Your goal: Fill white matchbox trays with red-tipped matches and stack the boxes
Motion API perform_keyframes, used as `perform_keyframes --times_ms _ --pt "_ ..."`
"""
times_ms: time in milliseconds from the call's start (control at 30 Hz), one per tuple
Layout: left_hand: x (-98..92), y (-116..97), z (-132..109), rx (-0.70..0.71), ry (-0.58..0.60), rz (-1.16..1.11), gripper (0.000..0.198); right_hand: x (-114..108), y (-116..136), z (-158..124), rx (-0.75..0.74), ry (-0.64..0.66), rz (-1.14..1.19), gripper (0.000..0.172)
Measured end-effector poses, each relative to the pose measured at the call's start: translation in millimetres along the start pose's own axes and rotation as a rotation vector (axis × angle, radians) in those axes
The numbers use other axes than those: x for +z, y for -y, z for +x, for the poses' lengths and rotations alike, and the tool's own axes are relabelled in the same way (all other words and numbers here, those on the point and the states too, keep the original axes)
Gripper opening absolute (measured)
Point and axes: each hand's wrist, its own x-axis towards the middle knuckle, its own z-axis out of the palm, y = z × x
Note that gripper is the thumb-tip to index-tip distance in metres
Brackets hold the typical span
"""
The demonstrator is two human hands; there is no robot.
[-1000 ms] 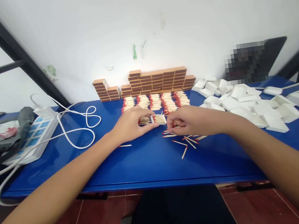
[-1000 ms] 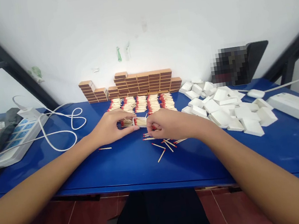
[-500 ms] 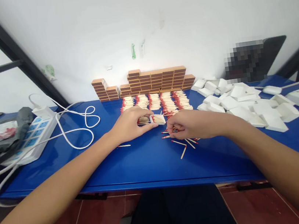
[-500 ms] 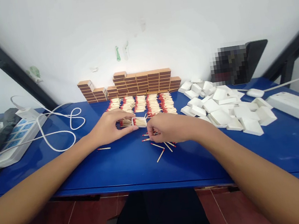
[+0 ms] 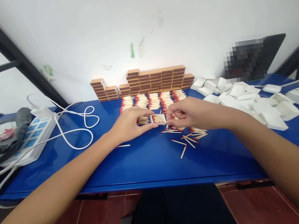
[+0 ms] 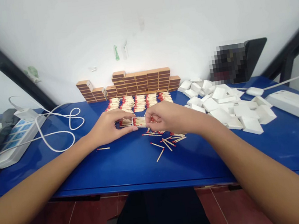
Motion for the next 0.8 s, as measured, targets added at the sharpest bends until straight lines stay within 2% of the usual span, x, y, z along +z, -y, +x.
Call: perform_keyframes --times_ms 100,300,800 --pt "-0.8 -2 0 -0.003 0.006 -0.035 0.036 2 2 3 0.016 -0.082 -0.066 0.016" --pt "-0.4 -6 0 0.021 -0.018 -0.058 0.035 7 12 6 -0.001 -0.135 -0.077 0.019" --pt "0.0 -8 0 0.02 0.012 -0.044 0.036 7 15 4 -0.004 -0.123 -0.11 0.021"
